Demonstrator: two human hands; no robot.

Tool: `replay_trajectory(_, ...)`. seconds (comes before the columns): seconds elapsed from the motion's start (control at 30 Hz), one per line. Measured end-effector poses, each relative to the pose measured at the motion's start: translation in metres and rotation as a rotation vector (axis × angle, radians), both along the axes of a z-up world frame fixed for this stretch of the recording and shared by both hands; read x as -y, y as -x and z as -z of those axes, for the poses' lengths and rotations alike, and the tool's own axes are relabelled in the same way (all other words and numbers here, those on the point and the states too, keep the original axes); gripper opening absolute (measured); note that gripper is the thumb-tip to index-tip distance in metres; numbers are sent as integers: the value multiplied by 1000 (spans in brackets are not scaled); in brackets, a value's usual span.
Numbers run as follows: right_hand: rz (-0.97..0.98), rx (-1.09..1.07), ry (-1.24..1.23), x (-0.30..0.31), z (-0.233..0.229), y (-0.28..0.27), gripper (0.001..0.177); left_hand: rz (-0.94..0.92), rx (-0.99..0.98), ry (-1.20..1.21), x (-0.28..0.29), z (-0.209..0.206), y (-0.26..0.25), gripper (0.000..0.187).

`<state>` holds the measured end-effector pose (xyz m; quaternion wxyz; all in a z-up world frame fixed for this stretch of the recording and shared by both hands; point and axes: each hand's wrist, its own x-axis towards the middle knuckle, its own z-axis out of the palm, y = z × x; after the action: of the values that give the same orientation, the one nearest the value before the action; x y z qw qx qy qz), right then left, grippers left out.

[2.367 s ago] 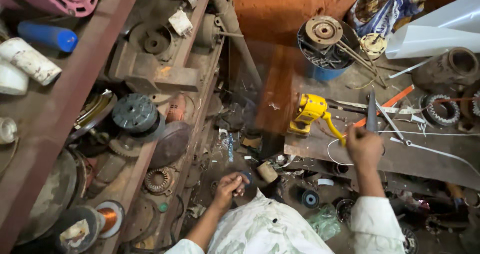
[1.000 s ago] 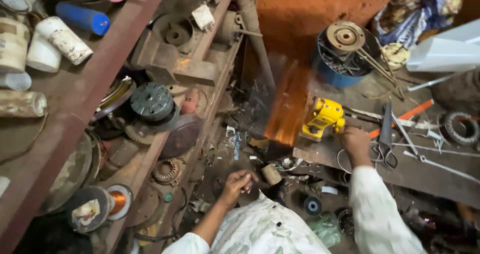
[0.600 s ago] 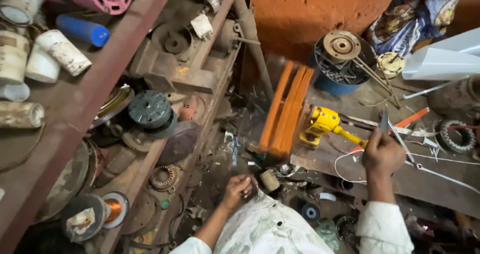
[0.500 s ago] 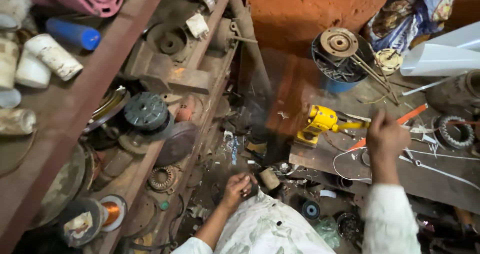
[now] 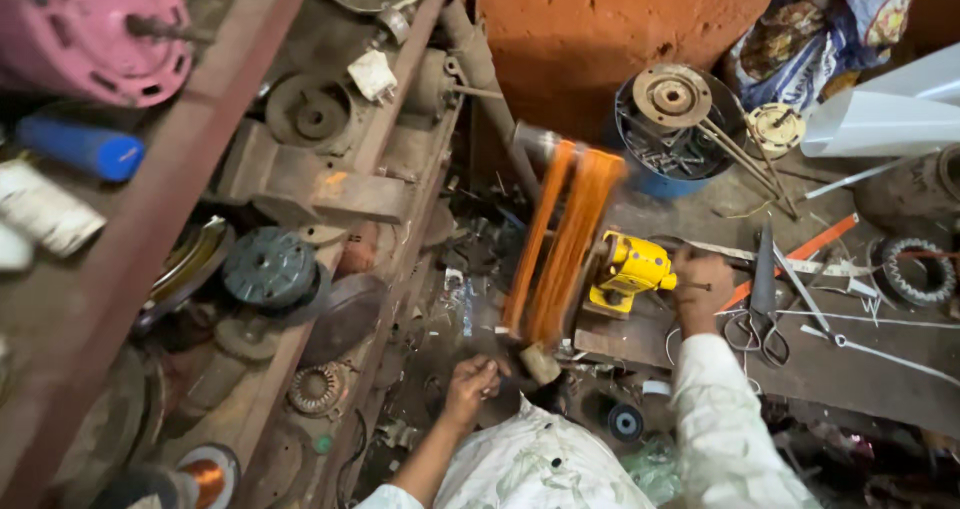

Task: The person winds copper wire onto a cylindrical metal core using a yellow hand-cranked winding machine. They guide the wire with their left hand while turning the crank with their right hand, and use scissors to cut the wire at intervals.

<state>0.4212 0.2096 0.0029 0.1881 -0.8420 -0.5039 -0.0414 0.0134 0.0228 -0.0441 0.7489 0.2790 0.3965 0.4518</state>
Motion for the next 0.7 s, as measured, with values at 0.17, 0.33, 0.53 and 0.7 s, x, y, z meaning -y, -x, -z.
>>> replay_trajectory(0.17, 252, 29, 173, 52, 13, 7, 59, 78, -89, -39, -21, 10, -4, 34)
replay_trajectory(0.33, 234, -67, 78, 86, -12, 20, 44, 129, 14, -58, -49, -14, -2, 29)
replay_trajectory(0.53, 62, 170, -128, 104, -45, 52, 30, 159, 113, -158, -56, -41, 8, 30)
replay_trajectory(0.7, -163, 311, -390, 146, -89, 120, 15, 148, 23, -249, -38, -31, 8, 30)
